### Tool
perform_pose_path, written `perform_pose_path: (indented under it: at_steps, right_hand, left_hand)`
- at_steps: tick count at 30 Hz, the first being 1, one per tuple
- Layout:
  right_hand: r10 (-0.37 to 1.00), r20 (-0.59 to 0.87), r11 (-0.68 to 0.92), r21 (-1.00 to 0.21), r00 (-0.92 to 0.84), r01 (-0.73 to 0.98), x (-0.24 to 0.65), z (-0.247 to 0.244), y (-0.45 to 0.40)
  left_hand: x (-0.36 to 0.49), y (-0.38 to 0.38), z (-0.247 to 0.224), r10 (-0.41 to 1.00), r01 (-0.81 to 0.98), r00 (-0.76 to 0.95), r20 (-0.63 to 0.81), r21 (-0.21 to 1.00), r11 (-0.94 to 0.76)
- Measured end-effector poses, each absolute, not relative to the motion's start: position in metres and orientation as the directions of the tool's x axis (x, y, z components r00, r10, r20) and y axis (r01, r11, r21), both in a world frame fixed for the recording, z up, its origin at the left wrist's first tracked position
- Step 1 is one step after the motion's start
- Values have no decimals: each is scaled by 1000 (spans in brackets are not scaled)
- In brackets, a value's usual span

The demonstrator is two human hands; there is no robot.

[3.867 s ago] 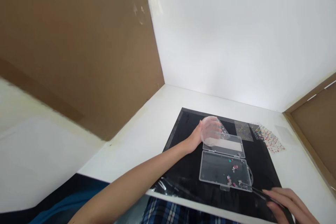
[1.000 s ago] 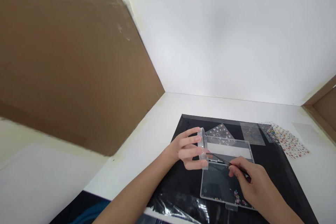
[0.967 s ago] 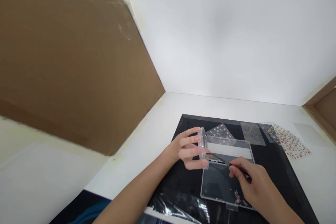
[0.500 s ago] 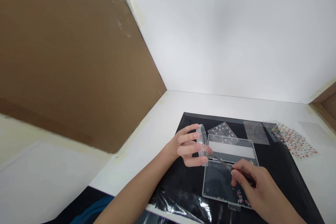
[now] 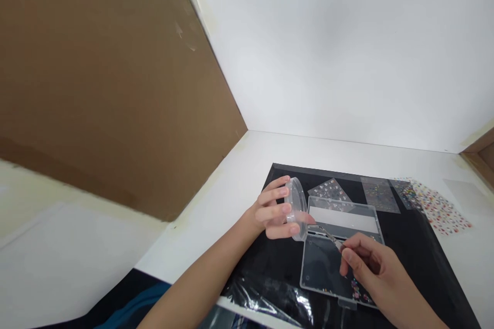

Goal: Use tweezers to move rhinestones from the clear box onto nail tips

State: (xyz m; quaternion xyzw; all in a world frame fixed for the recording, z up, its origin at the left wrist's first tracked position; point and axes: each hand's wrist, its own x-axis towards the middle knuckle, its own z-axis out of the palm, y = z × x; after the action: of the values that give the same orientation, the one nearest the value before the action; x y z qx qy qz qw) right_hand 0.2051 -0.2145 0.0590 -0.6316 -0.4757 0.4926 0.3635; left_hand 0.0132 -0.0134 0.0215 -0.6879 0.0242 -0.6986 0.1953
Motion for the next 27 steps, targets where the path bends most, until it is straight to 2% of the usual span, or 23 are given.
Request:
perform_pose_path:
  at_steps: [4,11,17,22,27]
  right_hand:
    - [955,-287,-295,-920,71,257,206,53,-218]
    - [949,-314,-292,-906,-23,306,205,73,-210]
    - [931,-360,-341,-915,-57,217,204,73,-211]
    - [904,-418,-406,-904,-83,133,210,69,-210]
    - [912,-407,-393,-903,-52,172,214,63,-211]
  left_hand:
    - [9,-14,23,-310,216,81,947,-320,-923]
    - [4,-15,28,-319,211,174,932,-352,-912]
    - [9,-12,25,-328,197,149,933,-353,-915]
    - [9,-7,15,-301,268,101,948,-318,-910]
    - [10,-4,3,-312,229,45,949,-314,-921]
